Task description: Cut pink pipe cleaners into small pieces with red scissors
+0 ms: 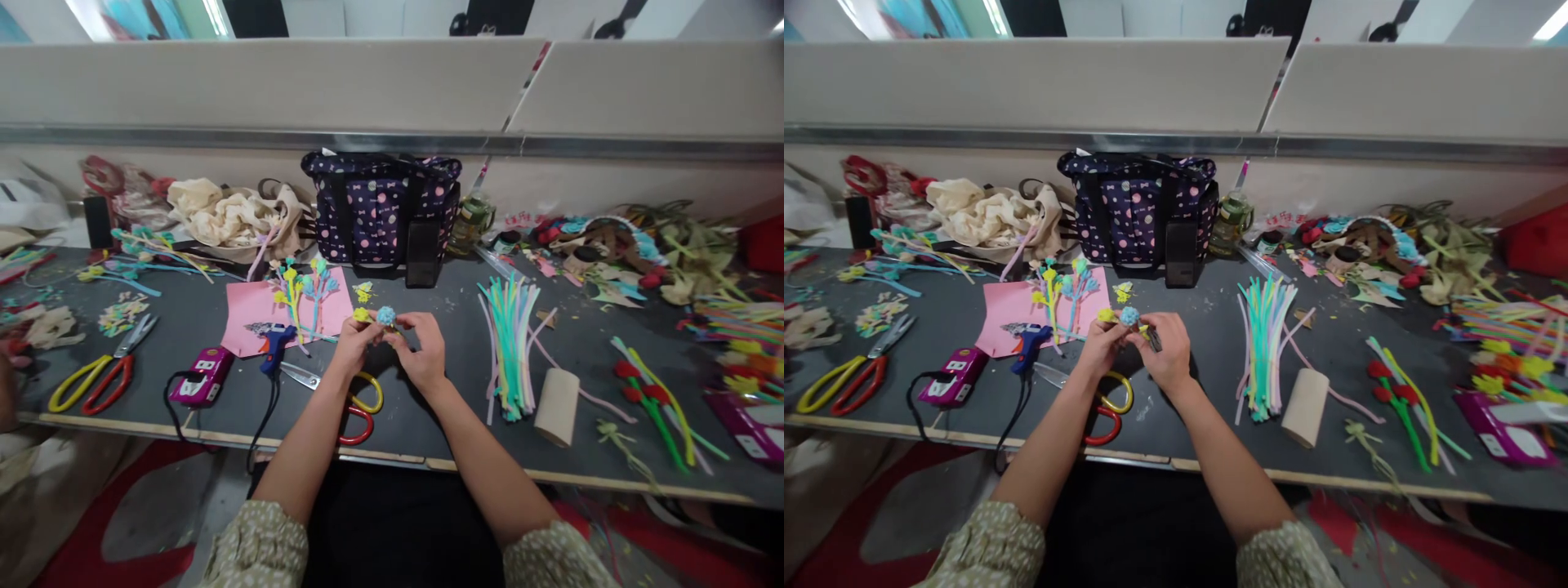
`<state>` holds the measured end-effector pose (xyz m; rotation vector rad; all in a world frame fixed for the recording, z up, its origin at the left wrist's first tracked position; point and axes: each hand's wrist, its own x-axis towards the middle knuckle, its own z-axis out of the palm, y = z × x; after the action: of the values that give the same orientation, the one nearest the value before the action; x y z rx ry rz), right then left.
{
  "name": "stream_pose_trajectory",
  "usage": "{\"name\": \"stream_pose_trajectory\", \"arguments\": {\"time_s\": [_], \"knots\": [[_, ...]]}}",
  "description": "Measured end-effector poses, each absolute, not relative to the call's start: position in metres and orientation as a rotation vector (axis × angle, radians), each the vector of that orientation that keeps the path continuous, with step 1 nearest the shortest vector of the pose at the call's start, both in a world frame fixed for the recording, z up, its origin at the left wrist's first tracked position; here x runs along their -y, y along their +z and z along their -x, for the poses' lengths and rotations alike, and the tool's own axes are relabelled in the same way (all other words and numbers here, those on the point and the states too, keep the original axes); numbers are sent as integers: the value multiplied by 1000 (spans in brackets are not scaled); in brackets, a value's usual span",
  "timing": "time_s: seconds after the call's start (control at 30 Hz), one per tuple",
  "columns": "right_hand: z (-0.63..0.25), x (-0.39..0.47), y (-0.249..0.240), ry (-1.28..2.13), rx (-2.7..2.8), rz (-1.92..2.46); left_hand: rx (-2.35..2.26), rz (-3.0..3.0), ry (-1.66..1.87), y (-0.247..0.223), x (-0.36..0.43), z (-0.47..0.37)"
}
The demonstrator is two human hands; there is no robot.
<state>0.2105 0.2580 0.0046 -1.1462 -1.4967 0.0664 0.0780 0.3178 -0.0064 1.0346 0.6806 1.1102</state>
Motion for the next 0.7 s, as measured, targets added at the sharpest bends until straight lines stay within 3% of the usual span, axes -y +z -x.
{"name": "stream_pose_trajectory", "arguments": {"time_s": [0.27,0.7], "knots": [[-208,-256,8,251,1444,1183,-780,-820,1158,-2,-316,-82],[-216,-264,3,433,1169,1216,-786,-713,946,6,-310,-86]]}}
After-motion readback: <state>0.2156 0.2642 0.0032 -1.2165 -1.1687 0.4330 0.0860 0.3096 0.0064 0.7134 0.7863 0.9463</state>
